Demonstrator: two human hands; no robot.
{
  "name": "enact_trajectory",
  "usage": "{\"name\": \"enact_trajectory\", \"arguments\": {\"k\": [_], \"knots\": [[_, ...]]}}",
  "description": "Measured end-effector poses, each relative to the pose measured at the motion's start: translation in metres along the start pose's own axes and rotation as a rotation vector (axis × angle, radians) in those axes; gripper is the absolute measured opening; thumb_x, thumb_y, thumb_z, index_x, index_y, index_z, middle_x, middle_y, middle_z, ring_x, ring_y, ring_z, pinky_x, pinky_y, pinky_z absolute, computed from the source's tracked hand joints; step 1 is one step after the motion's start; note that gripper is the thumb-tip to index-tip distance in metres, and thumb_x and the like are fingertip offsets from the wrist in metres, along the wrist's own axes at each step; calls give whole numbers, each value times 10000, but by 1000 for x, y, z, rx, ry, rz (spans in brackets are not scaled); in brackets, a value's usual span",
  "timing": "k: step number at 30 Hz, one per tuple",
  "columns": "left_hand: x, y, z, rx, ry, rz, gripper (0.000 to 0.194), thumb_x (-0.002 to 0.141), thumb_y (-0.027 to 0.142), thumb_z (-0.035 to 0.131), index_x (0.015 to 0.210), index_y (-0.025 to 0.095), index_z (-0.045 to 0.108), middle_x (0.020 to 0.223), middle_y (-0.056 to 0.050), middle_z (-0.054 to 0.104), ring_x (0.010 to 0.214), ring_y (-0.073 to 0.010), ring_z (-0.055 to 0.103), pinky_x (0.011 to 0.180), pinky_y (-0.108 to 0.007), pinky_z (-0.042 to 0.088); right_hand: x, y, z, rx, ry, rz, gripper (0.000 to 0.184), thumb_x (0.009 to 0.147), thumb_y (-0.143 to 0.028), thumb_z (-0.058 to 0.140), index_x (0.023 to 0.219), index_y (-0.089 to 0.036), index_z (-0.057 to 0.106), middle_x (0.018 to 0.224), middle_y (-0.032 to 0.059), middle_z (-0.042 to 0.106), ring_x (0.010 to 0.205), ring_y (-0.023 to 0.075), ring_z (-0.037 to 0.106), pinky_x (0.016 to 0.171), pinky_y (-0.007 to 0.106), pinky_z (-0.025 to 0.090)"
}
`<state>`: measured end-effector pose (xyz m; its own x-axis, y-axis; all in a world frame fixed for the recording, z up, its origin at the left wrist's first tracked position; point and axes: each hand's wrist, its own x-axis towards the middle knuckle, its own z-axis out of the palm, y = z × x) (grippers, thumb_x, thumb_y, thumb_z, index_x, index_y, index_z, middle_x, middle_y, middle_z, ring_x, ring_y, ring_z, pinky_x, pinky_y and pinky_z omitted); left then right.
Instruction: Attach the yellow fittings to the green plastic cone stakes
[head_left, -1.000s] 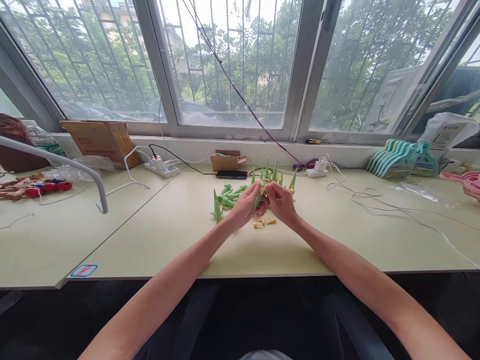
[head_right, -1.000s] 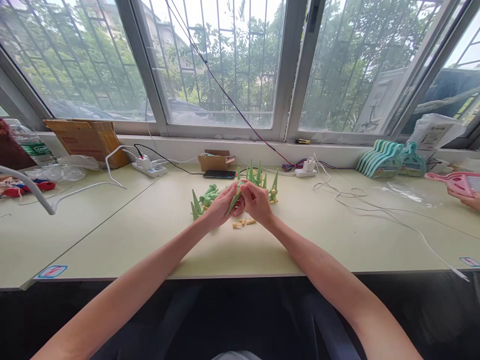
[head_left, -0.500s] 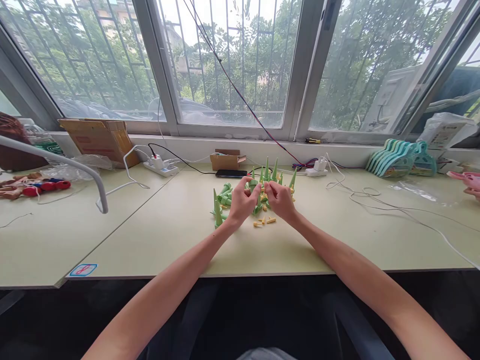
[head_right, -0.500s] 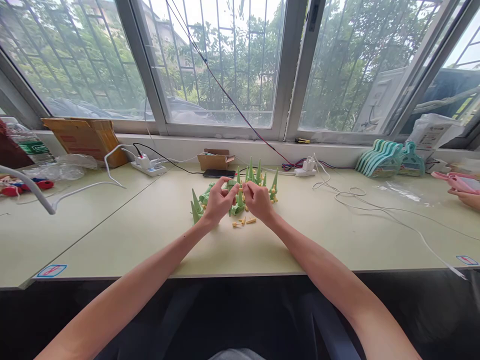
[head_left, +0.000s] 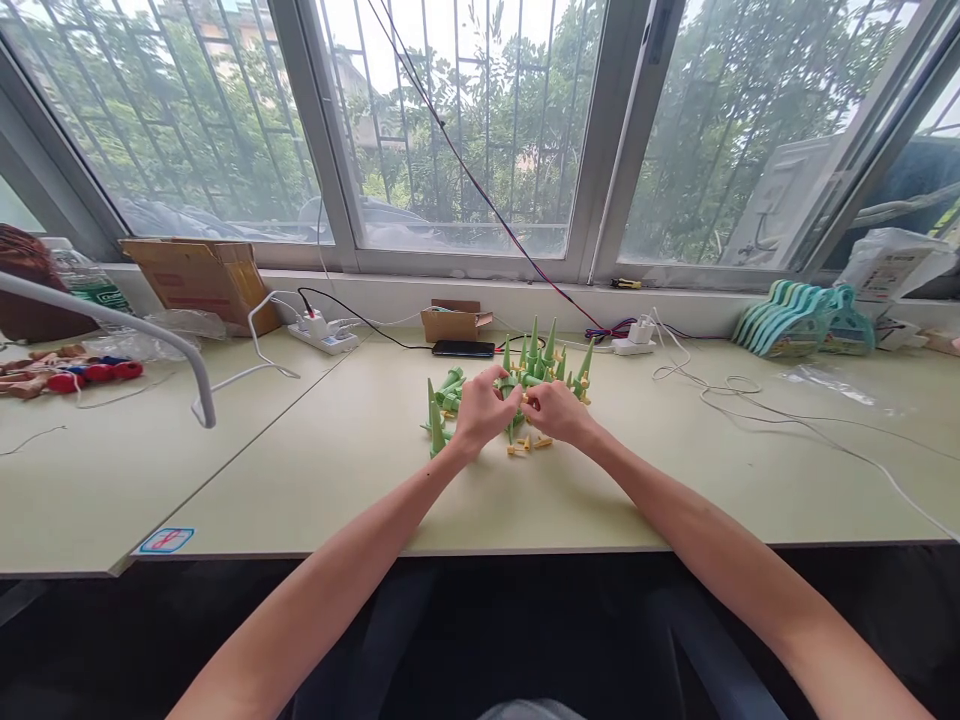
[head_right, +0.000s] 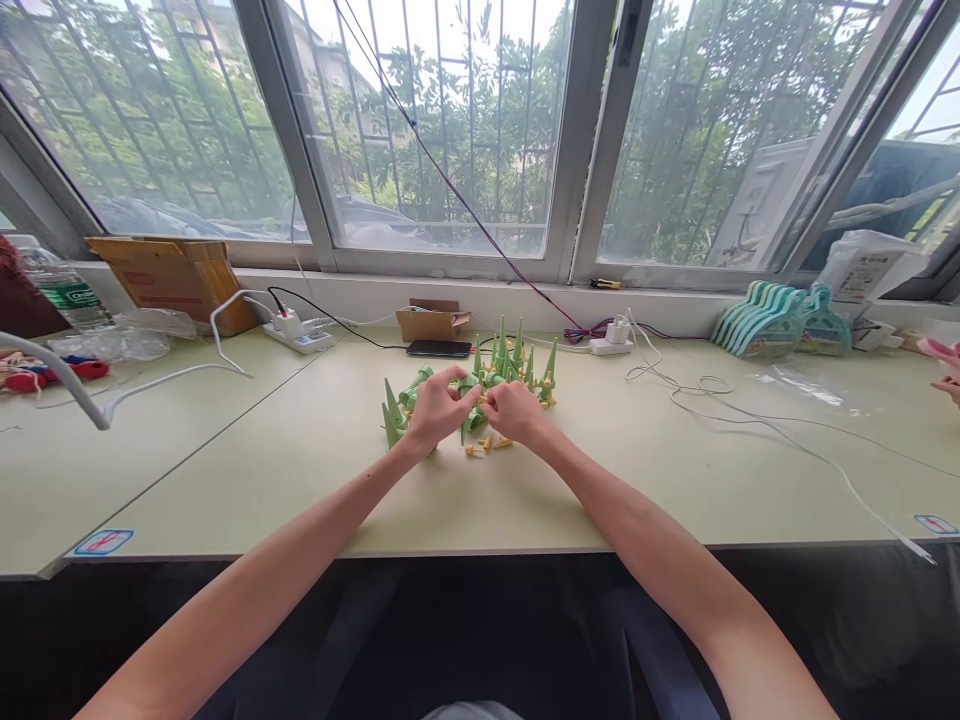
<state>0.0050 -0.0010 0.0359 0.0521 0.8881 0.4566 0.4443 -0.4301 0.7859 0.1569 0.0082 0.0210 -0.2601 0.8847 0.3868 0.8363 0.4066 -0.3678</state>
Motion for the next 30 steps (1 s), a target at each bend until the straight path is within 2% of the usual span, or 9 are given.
{"name": "enact_trajectory", "arguments": {"k": [4,9,13,20,25,30], "knots": [[0,-3,0,82,-34,-29,167,735,296,624,875,205,642,450,58,421,452,-122,378,520,-243,274,0,0,-1,-47,-48,43,186,821,-219,603,638,-190,592,578,19,548,590,151,507,551,256,310],[0,-4,0,109,-81,-88,166,699,277,651,844,198,664,463,42,445,482,-139,421,523,-246,272,0,-2,-3,-75,-108,81,142,830,-213,605,703,-182,659,703,70,635,726,193,600,584,261,342],[-1,-3,-1,177,-114,-110,187,693,299,660,847,195,671,539,9,527,541,-156,482,534,-252,284,0,-2,-3,-114,-131,81,143,828,-192,576,738,-171,685,698,80,646,731,200,612,583,266,354],[-3,0,-2,451,-208,-134,255,757,362,581,949,216,665,769,-36,676,733,-193,611,587,-270,353,1,-1,-2,-200,-190,94,175,845,-227,534,801,-161,691,712,64,646,745,187,627,595,253,366],[-4,0,-1,510,-210,-123,275,770,383,570,980,230,660,881,-48,709,849,-221,644,643,-287,402,1,-2,-2,-239,-225,115,179,838,-232,545,832,-159,707,779,80,664,832,199,644,628,248,377],[-3,0,-1,522,-203,-98,258,769,384,578,959,227,658,896,-52,716,898,-228,650,642,-284,406,1,-2,-2,-253,-256,135,193,837,-230,540,846,-151,717,844,96,680,813,193,644,607,250,370]]}}
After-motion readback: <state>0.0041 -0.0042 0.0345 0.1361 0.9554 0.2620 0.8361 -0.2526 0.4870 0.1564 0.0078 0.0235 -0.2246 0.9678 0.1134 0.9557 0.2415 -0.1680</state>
